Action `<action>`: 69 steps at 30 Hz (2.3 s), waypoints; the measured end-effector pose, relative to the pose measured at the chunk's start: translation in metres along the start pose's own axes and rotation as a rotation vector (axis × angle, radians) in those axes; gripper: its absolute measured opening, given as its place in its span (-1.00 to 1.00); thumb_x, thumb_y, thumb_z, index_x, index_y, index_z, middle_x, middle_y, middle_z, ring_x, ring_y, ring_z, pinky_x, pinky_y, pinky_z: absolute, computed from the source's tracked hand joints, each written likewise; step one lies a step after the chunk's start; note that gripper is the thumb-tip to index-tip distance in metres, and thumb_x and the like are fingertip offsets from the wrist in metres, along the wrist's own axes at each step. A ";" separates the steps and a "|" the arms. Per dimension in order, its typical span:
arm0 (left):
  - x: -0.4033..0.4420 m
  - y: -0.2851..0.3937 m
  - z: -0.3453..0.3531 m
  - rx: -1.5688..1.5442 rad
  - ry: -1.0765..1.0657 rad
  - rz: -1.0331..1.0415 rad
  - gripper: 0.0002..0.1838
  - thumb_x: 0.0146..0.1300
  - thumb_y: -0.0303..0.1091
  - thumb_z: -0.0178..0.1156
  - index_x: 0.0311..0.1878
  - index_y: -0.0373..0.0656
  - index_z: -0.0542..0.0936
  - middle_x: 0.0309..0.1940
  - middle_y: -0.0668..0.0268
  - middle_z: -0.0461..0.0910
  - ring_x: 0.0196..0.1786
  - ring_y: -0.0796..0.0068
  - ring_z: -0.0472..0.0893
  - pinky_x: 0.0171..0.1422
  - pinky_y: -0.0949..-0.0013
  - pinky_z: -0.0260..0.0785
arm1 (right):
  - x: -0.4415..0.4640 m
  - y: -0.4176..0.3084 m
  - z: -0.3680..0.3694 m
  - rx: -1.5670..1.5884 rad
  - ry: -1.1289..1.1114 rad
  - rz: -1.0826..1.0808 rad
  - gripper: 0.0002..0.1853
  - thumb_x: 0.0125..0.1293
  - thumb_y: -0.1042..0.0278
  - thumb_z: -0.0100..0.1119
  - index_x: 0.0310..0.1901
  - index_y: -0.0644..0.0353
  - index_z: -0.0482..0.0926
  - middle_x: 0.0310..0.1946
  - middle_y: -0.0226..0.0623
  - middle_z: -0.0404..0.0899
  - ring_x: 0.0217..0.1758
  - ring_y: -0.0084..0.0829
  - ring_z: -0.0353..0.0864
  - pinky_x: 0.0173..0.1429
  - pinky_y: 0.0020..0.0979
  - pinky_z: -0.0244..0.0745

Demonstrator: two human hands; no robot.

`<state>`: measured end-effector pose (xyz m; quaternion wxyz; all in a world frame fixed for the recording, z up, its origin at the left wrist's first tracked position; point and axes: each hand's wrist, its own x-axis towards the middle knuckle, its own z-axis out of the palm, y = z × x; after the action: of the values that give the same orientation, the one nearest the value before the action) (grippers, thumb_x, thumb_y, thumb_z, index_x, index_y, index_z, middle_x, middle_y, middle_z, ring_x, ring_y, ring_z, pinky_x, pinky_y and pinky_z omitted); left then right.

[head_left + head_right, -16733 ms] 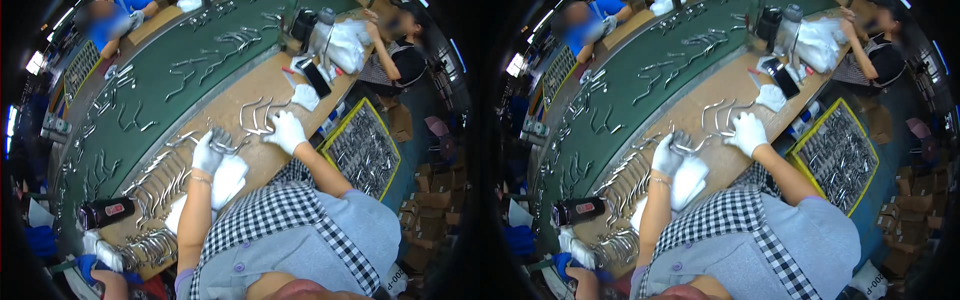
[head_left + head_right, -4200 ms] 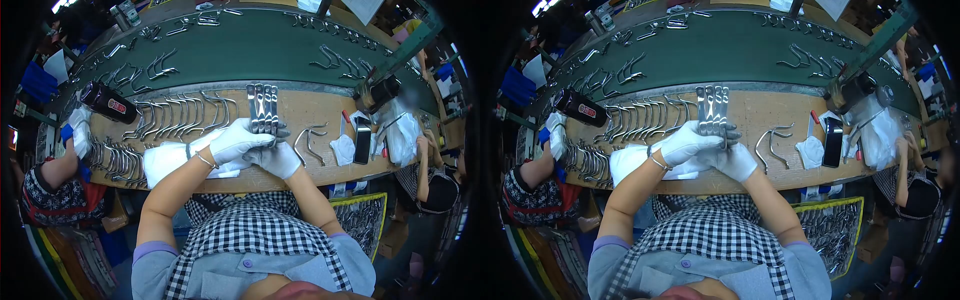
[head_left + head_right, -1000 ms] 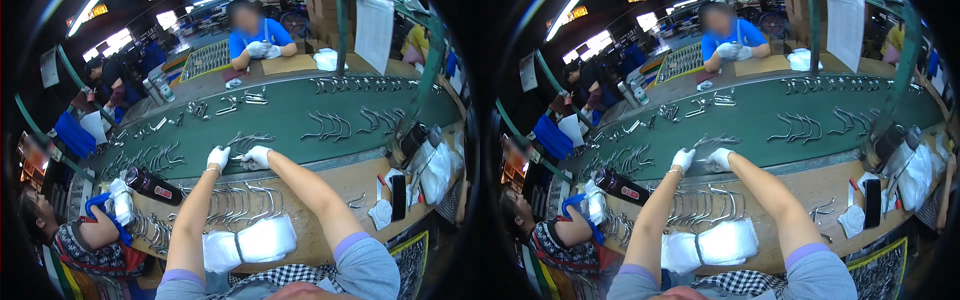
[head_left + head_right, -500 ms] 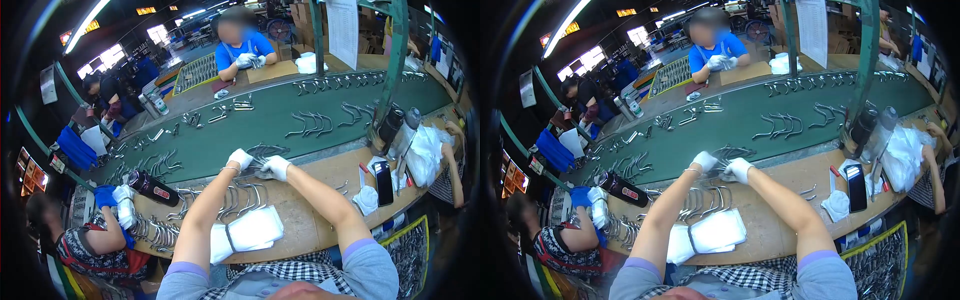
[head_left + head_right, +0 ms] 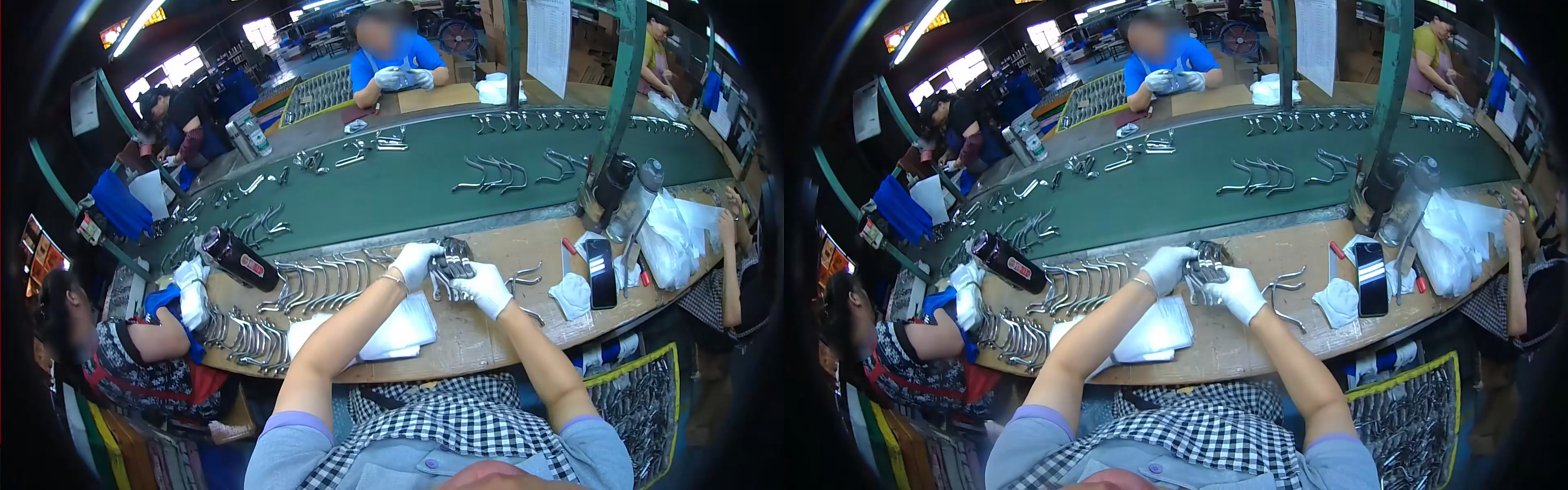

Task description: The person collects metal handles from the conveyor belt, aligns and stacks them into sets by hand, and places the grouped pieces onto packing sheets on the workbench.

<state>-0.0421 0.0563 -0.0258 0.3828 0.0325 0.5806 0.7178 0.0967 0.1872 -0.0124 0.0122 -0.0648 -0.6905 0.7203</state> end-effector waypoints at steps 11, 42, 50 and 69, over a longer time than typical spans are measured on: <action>-0.061 -0.048 0.018 -0.139 0.041 0.008 -0.75 0.31 -0.33 0.15 -0.11 -0.36 0.53 -0.28 0.27 0.61 -0.32 0.50 0.59 -0.15 0.43 0.48 | -0.075 0.013 0.010 -0.160 0.110 0.055 -0.72 0.15 0.47 0.27 -0.07 0.28 0.62 -0.41 -0.52 0.60 -0.46 -0.75 0.39 -0.38 -0.59 0.33; -0.100 -0.055 0.035 -0.305 -0.338 -0.077 -0.64 0.36 -0.20 -0.03 0.04 -0.27 0.47 -0.09 0.21 0.58 -0.06 0.35 0.58 0.08 0.26 0.40 | -0.100 0.030 -0.003 -0.492 0.122 -0.139 -0.71 0.08 0.27 0.34 -0.18 0.22 0.63 -0.36 -0.14 0.62 -0.31 -0.27 0.62 -0.16 -0.37 0.47; -0.094 -0.052 0.015 -0.449 -0.383 -0.161 -0.44 0.39 -0.03 -0.16 0.24 -0.29 0.33 0.16 0.10 0.46 0.20 0.21 0.45 0.34 0.14 0.22 | -0.076 0.041 -0.008 -0.724 0.023 -0.173 -0.73 0.06 0.19 0.32 -0.25 0.16 0.67 -0.37 -0.17 0.63 -0.30 -0.29 0.63 -0.19 -0.38 0.48; -0.092 -0.046 -0.005 -0.724 -0.420 -0.297 -0.27 0.35 0.15 -0.06 0.32 -0.32 0.22 0.24 0.11 0.38 0.24 0.23 0.42 0.33 0.18 0.25 | -0.072 0.038 0.005 -0.084 -0.042 0.077 -0.66 0.04 0.56 0.36 -0.08 0.26 0.63 -0.24 -0.37 0.64 -0.20 -0.59 0.56 -0.04 -0.53 0.46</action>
<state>0.0440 -0.0001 -0.0298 0.5782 -0.0422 0.1998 0.7899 0.1701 0.1724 -0.0445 -0.0328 -0.0766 -0.7173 0.6918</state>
